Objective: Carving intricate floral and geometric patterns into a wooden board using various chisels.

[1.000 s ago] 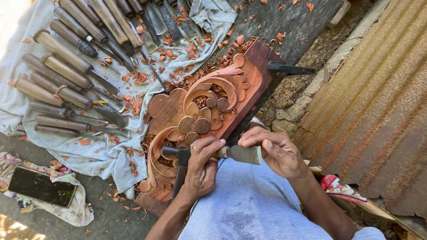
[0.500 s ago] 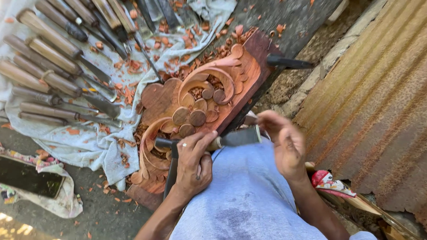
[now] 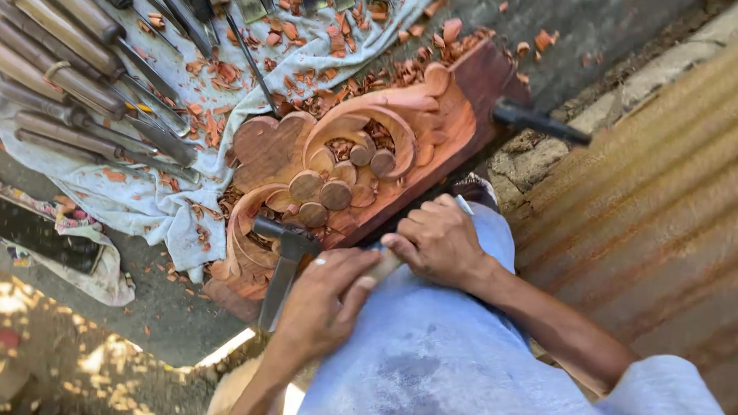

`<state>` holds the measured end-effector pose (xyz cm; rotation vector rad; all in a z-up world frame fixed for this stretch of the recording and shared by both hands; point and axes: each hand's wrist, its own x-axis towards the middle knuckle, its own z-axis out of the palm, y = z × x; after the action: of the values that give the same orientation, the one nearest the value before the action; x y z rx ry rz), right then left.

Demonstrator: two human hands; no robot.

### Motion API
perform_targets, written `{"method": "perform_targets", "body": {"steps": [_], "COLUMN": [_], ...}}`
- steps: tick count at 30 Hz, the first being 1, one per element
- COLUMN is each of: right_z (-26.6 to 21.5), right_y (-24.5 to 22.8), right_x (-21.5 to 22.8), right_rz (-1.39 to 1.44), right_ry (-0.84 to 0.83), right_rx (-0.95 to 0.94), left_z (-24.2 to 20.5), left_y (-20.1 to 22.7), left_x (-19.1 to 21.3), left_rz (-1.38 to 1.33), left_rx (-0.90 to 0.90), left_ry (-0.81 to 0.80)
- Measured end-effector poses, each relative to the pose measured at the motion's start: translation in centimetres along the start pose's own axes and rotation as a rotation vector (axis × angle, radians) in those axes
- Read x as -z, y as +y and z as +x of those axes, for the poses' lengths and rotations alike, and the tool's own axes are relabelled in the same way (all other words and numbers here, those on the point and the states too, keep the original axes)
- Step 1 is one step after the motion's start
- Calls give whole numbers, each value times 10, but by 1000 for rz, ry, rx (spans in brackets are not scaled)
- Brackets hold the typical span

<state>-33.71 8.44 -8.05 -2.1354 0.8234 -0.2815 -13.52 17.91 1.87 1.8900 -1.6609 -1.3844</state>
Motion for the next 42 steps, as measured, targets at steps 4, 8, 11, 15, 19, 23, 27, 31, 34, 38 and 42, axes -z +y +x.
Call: {"method": "perform_targets", "body": {"steps": [4,8,11,15,19,23,27,31,34,38,42], "right_z": [-9,-20,-21,-18,-25,-36,-58,-64,-60,-48,-17], "right_y": [47,70,73,56,18,-13,-34,-48,-49,-39,-22], "right_x": [22,30,32,19,3,-32,-60,-66,-62,-61,-59], "right_rz": [90,64,41,-1,-44,-35,27,45,41,32,-15], "right_ry": [-77,-131,-50,-3,-49,-4,34,74,122,128,98], "right_rx": [66,-30,-87,-14,60,101,181,185,209,257,360], "left_z": [24,-10,-17,-32,-100,-178,-215,-235,-241,-209,-83], "left_y": [-31,-55,-63,-85,-111,-180,-235,-290,-284,-224,-60], "left_x": [0,-14,-34,-65,-56,-21,-2,-17,-15,-6,-30], "left_rz": [-167,355,320,404,440,526,265,374,538,397,-559], "left_rx": [107,345,377,396,347,330,429,270,225,238,340], "left_ry": [428,675,747,772,736,840,1026,916,898,872,12]}}
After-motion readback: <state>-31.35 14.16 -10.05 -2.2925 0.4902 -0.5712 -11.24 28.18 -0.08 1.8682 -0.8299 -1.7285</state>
